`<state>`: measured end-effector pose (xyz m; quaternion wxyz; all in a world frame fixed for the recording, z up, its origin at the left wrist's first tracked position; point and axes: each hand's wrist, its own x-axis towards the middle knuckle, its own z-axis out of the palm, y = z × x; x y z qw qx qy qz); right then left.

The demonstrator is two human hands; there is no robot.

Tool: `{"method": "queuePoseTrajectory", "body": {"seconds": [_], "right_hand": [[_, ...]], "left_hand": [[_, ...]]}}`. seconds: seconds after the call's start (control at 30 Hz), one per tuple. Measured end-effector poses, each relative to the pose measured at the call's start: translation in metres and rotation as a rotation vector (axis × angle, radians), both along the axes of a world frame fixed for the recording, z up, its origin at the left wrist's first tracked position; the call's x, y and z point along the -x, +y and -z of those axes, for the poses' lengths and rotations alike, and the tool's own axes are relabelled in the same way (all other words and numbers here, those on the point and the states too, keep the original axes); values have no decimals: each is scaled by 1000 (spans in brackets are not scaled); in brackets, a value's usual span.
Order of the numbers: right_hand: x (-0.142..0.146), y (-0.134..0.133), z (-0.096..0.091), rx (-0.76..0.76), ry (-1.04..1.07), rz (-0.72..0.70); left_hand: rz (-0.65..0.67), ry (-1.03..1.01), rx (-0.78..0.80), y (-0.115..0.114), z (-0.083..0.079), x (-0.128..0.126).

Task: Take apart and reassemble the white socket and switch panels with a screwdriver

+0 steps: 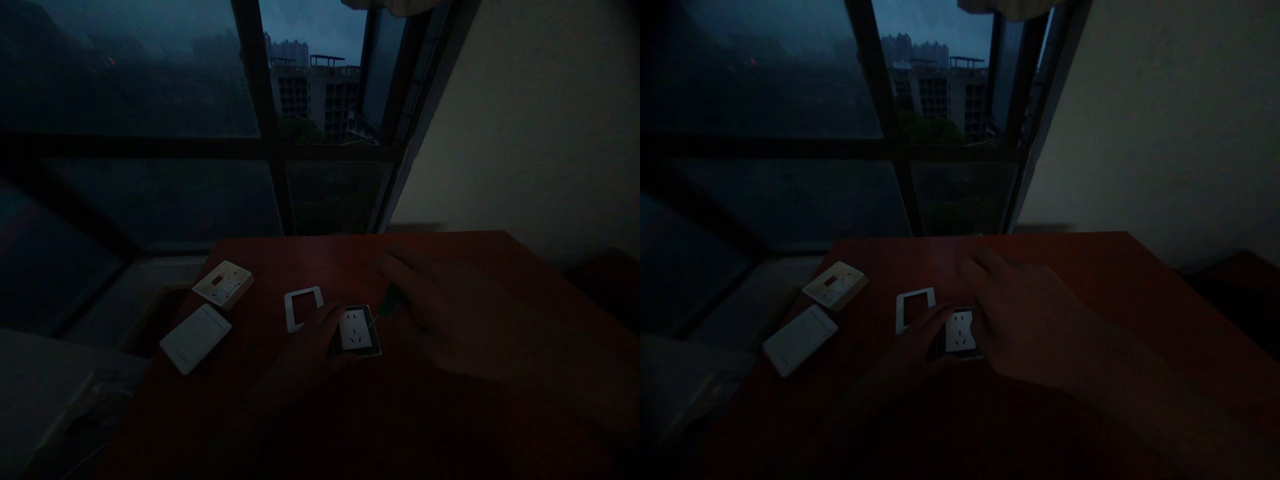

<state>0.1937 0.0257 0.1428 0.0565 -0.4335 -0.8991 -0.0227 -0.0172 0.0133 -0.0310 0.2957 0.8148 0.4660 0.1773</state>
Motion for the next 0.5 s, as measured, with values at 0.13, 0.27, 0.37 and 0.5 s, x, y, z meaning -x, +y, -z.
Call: {"method": "queuePoseTrajectory", "body": {"seconds": [0.13,0.27,0.37,0.5], "right_hand": [[0,3,2,-111,-79,124],[0,2,1,-53,-32,86],[0,0,2,27,19,-5],[0,0,4,-93,-55,144]], "left_hand": [[-16,0,-10,0,1,0],[-4,-13,-24,0,2,0],[-10,-2,-22,-1,1,0],[-4,-20,-25,-1,0,0]]}}
